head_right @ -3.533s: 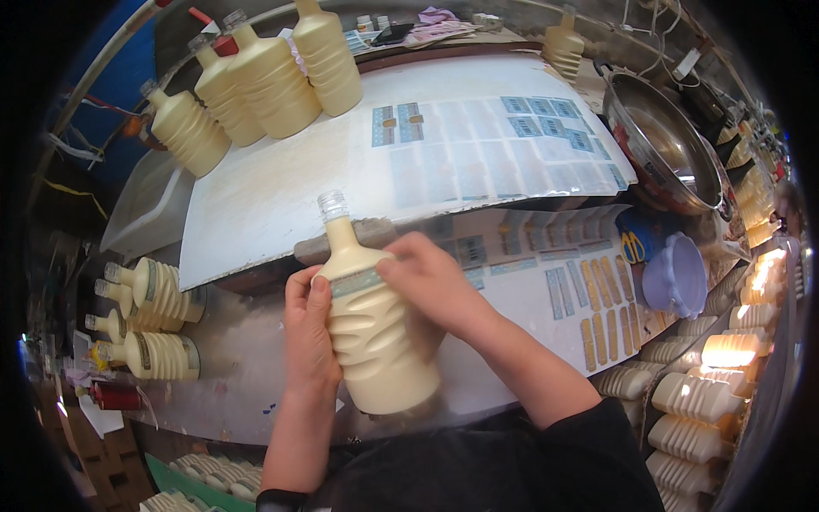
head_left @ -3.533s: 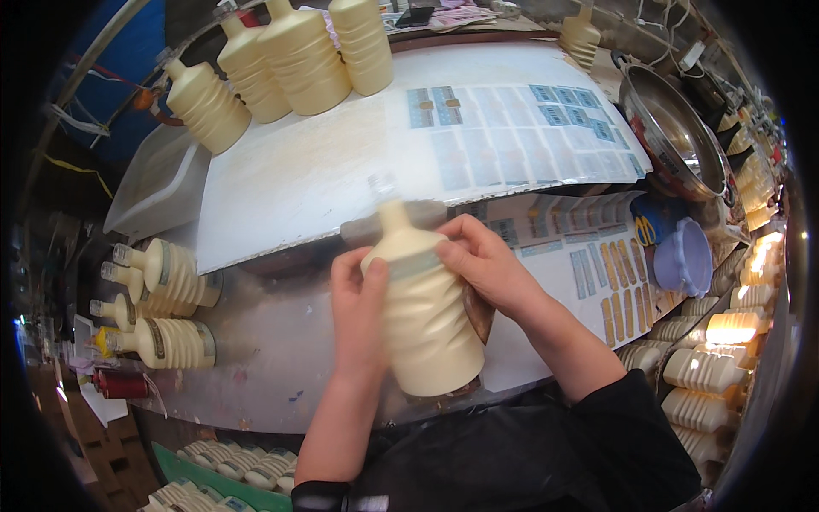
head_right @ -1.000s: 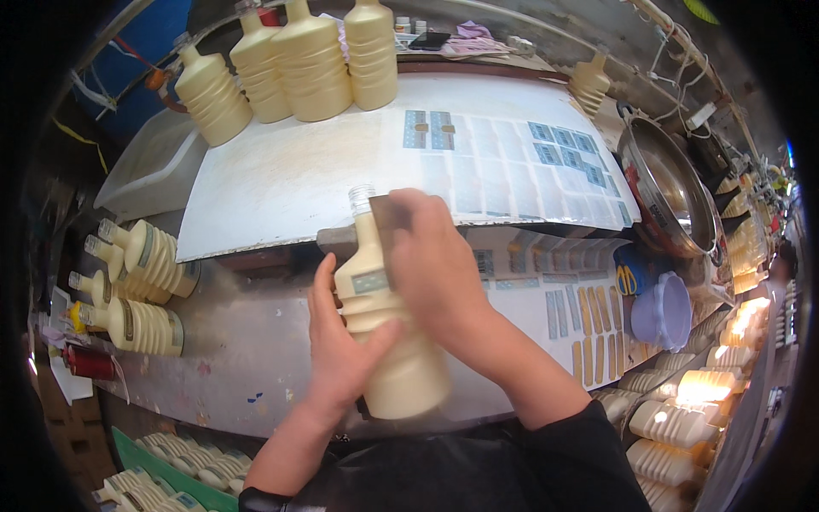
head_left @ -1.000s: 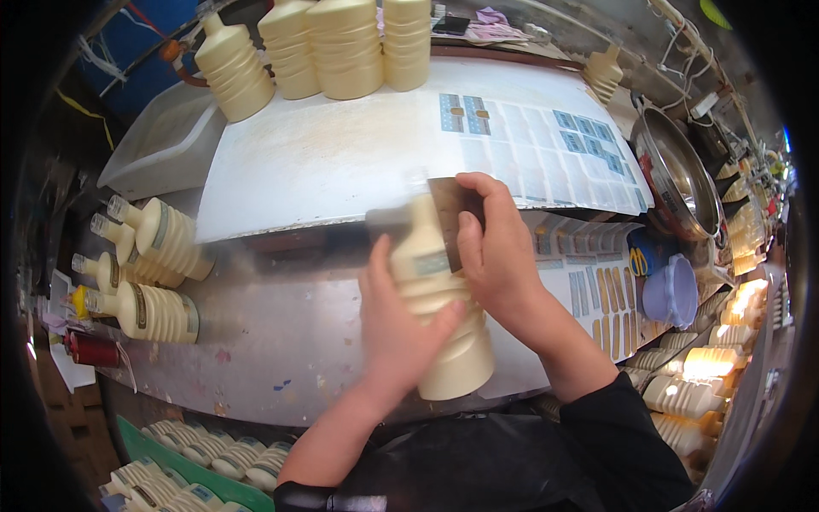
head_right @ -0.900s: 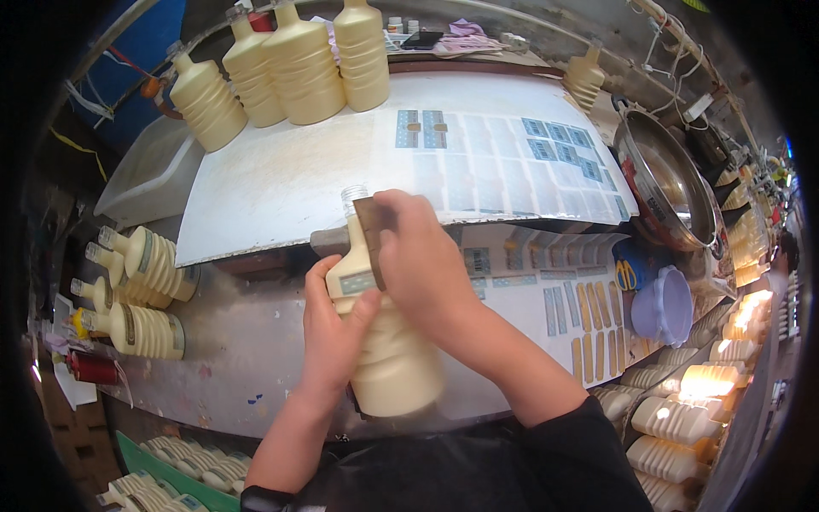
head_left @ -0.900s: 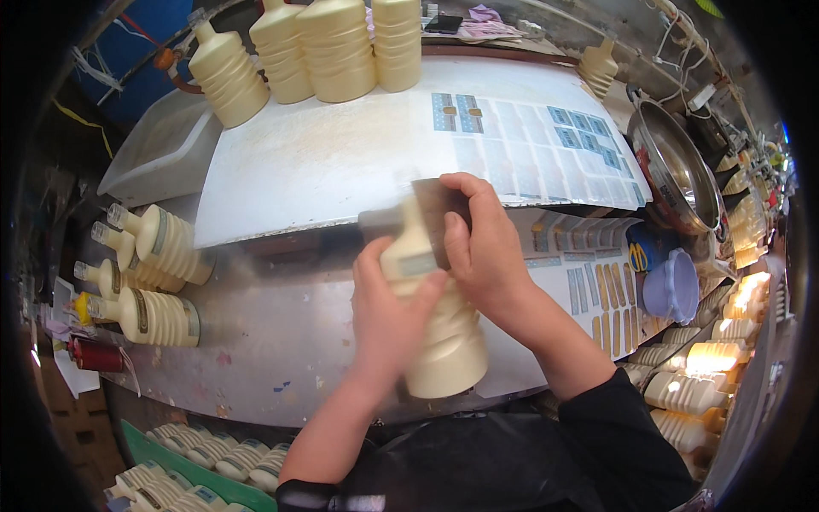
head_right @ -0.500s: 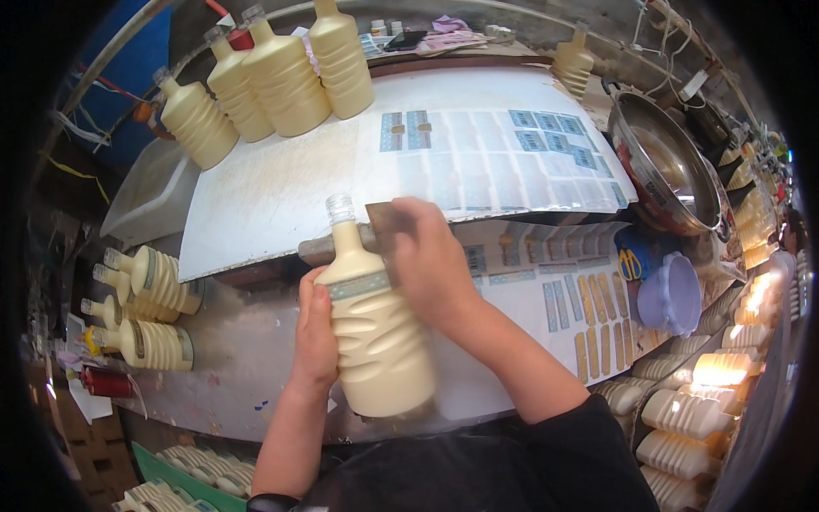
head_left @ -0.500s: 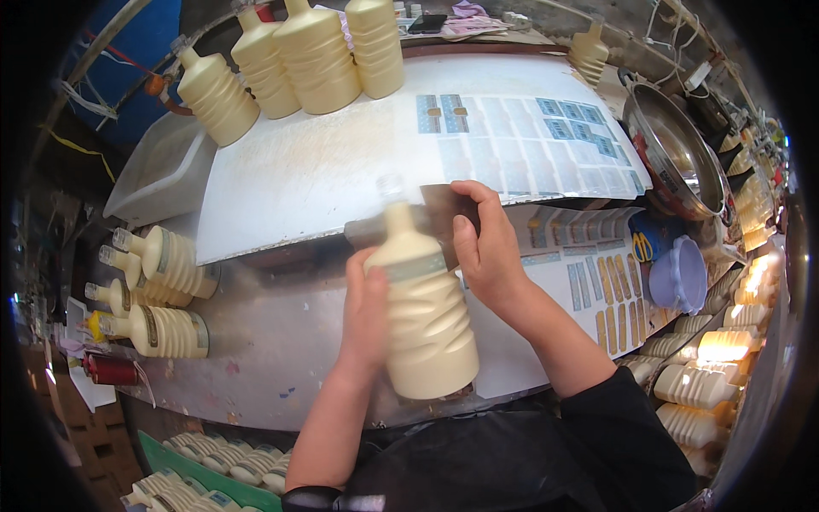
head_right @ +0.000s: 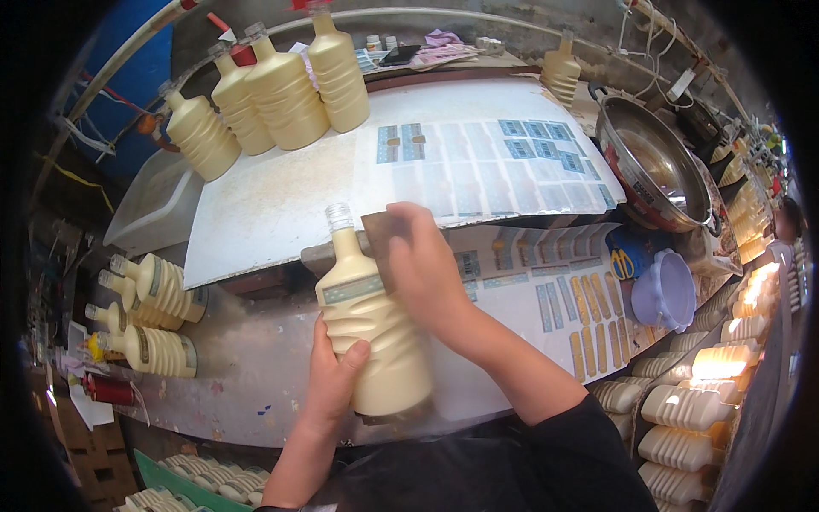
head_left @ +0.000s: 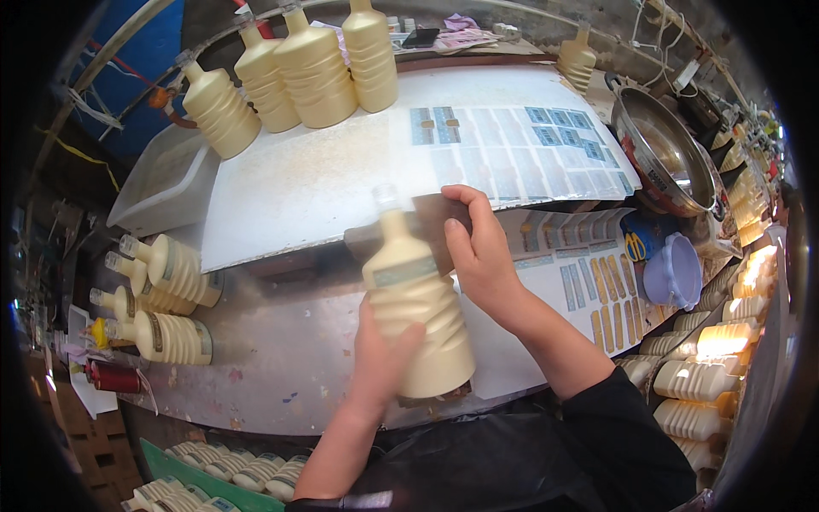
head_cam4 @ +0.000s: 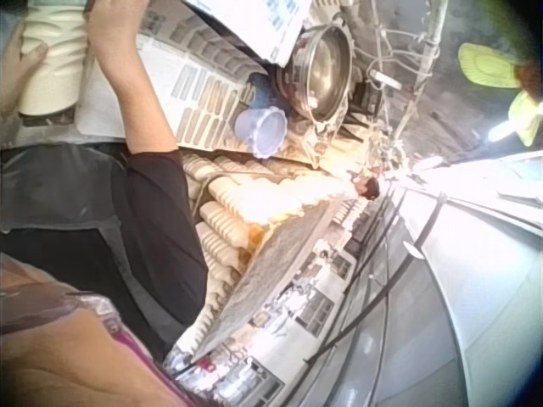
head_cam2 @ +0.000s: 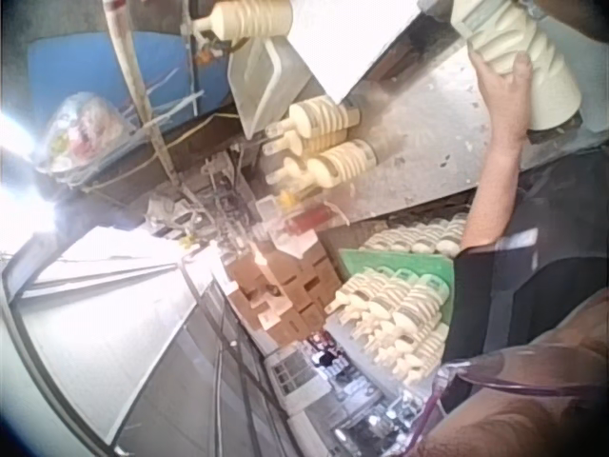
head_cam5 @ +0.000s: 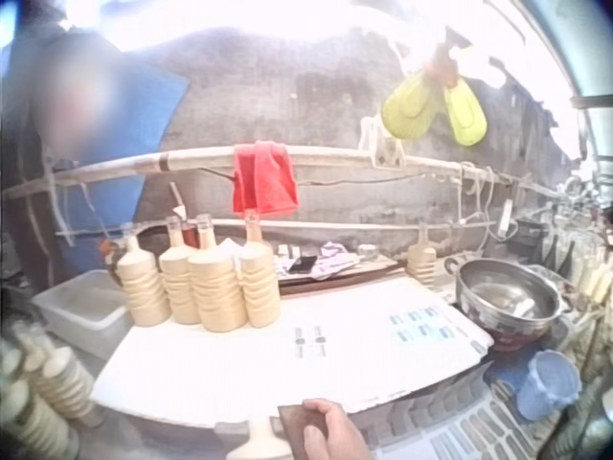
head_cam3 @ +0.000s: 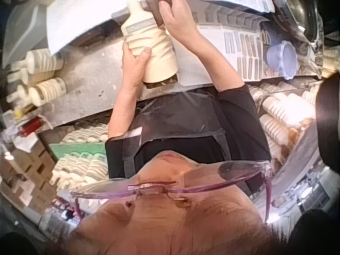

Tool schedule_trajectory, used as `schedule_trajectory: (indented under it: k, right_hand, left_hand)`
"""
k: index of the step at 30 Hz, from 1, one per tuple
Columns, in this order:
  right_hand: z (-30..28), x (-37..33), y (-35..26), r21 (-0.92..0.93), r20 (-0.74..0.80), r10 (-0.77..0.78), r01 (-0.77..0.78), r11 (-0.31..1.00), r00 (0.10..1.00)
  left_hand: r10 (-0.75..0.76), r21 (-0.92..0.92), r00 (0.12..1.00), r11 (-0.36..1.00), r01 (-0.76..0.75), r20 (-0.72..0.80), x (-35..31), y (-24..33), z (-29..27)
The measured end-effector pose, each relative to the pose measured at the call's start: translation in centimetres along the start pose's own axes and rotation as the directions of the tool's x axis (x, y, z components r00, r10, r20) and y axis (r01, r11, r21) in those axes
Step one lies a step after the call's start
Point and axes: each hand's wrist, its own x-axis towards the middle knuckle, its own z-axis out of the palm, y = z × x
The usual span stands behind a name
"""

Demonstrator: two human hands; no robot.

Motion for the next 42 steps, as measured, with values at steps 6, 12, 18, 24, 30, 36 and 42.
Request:
schedule_trajectory:
  k: [6, 12, 18, 24, 30, 36, 42]
  right_hand:
    - [2.0, 0.0, -4.1, -0.173, 0.005, -0.133, 0.132, 0.976, 0.991]
    - [5.0, 0.0, -6.0, -0.269, 0.117, -0.042, 0.072, 0.961, 0.992]
    - [7.4, -0.4, -8.1, -0.318, 0.131, -0.196, 0.228, 0.92, 0.972]
    - [3.2, -0.2, -6.1, -0.41, 0.12, -0.119, 0.158, 0.898, 0.986]
    - [0.6, -0.8, -0.4, -0.205, 0.008, -0.061, 0.061, 0.977, 0.998]
    - [0.3, -0.9, 2.4, -0.143, -0.042, -0.208, 0.2, 0.969, 0.977]
    - [-0.3, -0.6, 2.8, -0.115, -0.029, -0.198, 0.194, 0.974, 0.98]
  left_hand:
    - [0.094, 0.341, 0.982, 0.939, -0.033, -0.164, -0.5, 1.8, 1.7]
    - [0.057, 0.553, 0.981, 0.831, 0.055, -0.184, -0.7, 2.7, 2.4]
    - [0.099, 0.628, 0.987, 0.778, 0.001, -0.125, -0.2, 1.6, 1.5]
    - [0.287, 0.779, 0.957, 0.611, -0.143, -0.05, -1.5, 1.8, 1.9]
    - [0.288, 0.78, 0.958, 0.596, -0.19, 0.014, -1.6, 1.6, 1.6]
    - [0.32, 0.714, 0.947, 0.665, -0.217, -0.01, -1.6, 1.4, 1.6]
    - [0.367, 0.721, 0.93, 0.646, -0.251, -0.005, -1.2, 0.5, 1.5]
